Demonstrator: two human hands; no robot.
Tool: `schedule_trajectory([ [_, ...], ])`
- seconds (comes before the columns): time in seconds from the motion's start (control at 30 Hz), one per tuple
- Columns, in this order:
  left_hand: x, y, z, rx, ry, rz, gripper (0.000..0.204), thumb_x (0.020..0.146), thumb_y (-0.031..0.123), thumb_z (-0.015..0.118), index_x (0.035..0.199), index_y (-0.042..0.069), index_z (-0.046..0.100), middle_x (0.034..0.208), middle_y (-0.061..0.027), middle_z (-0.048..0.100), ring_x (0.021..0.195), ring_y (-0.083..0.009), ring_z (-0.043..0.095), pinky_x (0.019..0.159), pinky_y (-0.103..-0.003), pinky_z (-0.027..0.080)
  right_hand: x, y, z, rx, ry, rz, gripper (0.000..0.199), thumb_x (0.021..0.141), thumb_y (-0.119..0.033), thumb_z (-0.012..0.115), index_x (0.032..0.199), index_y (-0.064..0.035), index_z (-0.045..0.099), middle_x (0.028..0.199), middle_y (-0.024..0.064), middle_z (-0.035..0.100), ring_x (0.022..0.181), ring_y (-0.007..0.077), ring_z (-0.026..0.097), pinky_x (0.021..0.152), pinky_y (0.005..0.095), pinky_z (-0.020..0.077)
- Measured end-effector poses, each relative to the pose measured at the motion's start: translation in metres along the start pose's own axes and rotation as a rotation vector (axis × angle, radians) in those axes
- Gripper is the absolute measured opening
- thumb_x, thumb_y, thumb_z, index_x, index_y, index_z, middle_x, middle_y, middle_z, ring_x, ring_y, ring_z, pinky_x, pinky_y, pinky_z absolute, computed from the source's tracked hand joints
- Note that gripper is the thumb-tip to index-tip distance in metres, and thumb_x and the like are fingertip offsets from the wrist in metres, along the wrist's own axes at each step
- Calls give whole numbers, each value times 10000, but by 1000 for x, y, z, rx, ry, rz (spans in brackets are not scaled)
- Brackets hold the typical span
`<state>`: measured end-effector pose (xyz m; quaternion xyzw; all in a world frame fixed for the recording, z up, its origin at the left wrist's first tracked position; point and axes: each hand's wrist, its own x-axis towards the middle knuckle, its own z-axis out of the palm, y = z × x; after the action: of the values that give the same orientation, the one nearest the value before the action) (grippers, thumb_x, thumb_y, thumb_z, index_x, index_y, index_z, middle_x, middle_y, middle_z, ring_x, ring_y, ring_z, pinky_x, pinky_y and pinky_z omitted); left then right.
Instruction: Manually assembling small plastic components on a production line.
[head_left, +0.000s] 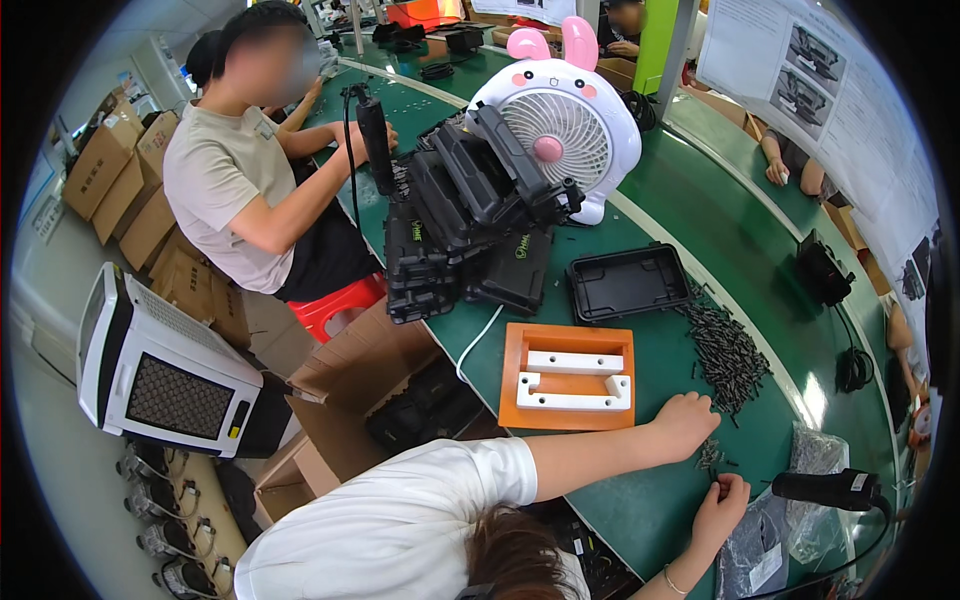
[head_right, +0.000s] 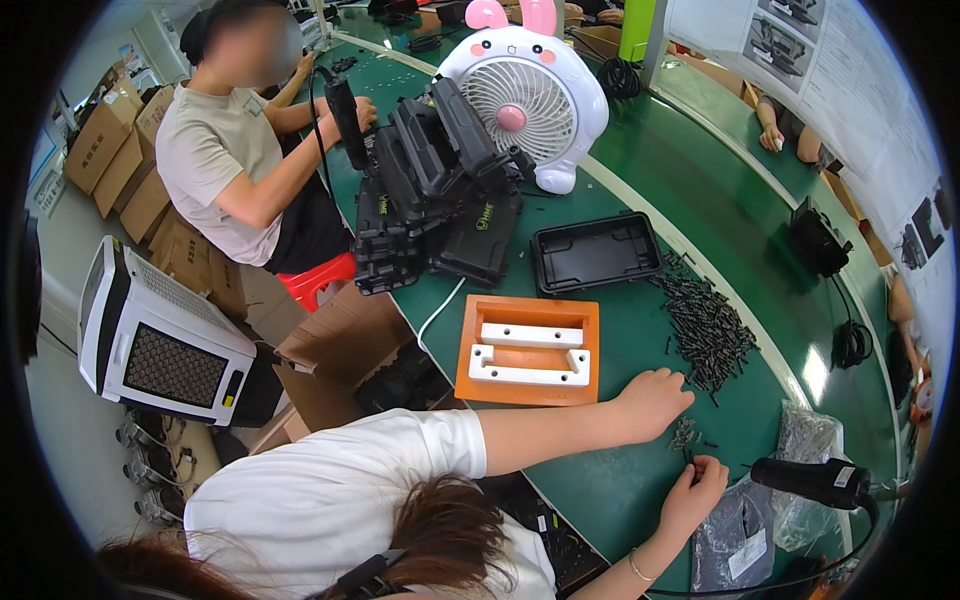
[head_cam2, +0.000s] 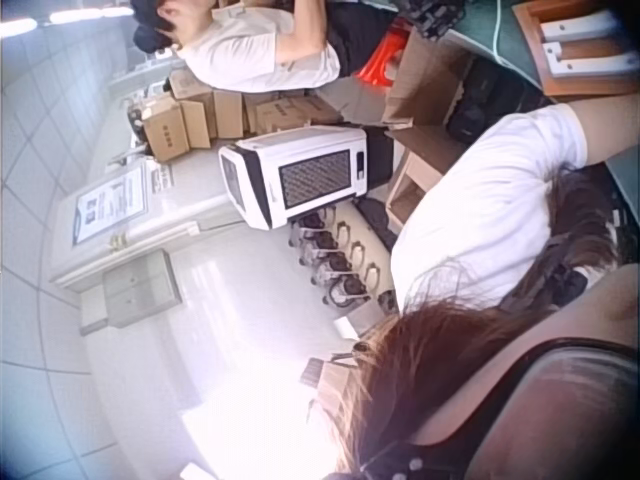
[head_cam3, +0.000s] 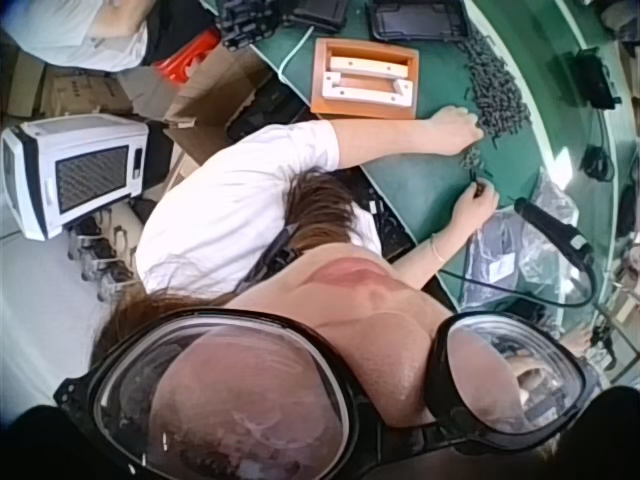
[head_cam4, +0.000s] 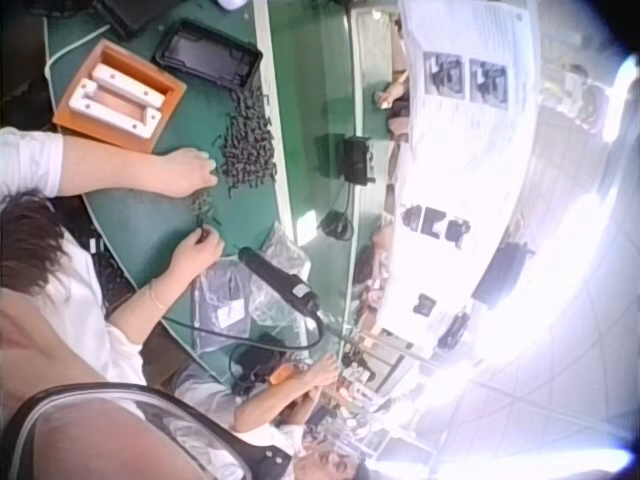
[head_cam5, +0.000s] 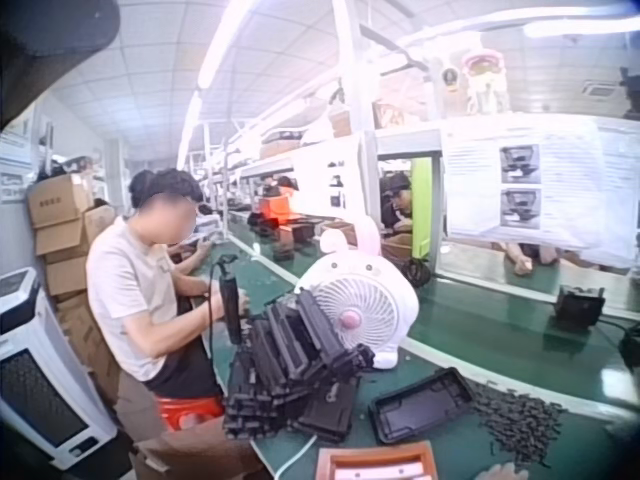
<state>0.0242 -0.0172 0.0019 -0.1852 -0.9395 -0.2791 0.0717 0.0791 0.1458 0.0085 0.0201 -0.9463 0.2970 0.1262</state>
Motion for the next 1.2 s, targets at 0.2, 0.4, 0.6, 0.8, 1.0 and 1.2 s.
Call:
schedule_trajectory([
  [0.2,0,2,1,14,39,-20,139,651,53,562,790,54,550,833,-113,512,823,-258,516,679,-344,442,0,1,0,10,-4,5,107,702,77,501,794,23,496,785,120,457,679,242,469,616,321,401],
  [0.4,0,1,-2,33,11,117,125,657,66,570,781,63,558,839,-104,522,834,-249,516,686,-326,444,0,2,0,5,-7,-8,110,704,76,501,801,23,498,793,121,463,684,240,475,621,318,407],
  [0.6,0,1,0,40,-8,91,139,646,58,582,783,46,559,844,-109,525,833,-252,520,696,-322,447,0,2,1,9,-6,2,110,704,75,504,800,23,498,796,121,465,690,241,476,624,320,410],
  [0.8,0,1,1,21,22,94,145,641,54,583,782,35,551,839,-115,525,825,-253,521,691,-325,448,-1,3,1,-9,5,-24,97,702,68,514,781,16,493,779,119,459,679,248,463,613,334,397],
  [1.0,0,-1,1,-21,44,77,148,645,37,570,790,30,541,835,-123,516,816,-269,517,686,-339,451,-1,-1,0,-32,15,-30,87,703,58,527,762,10,485,761,114,450,672,248,451,607,336,387],
  [1.2,0,-1,0,-25,36,60,155,643,28,570,794,28,539,840,-125,513,823,-273,516,680,-347,454,-1,-3,1,-57,-7,-2,80,717,27,553,748,8,482,756,113,447,681,251,445,616,343,381],
])
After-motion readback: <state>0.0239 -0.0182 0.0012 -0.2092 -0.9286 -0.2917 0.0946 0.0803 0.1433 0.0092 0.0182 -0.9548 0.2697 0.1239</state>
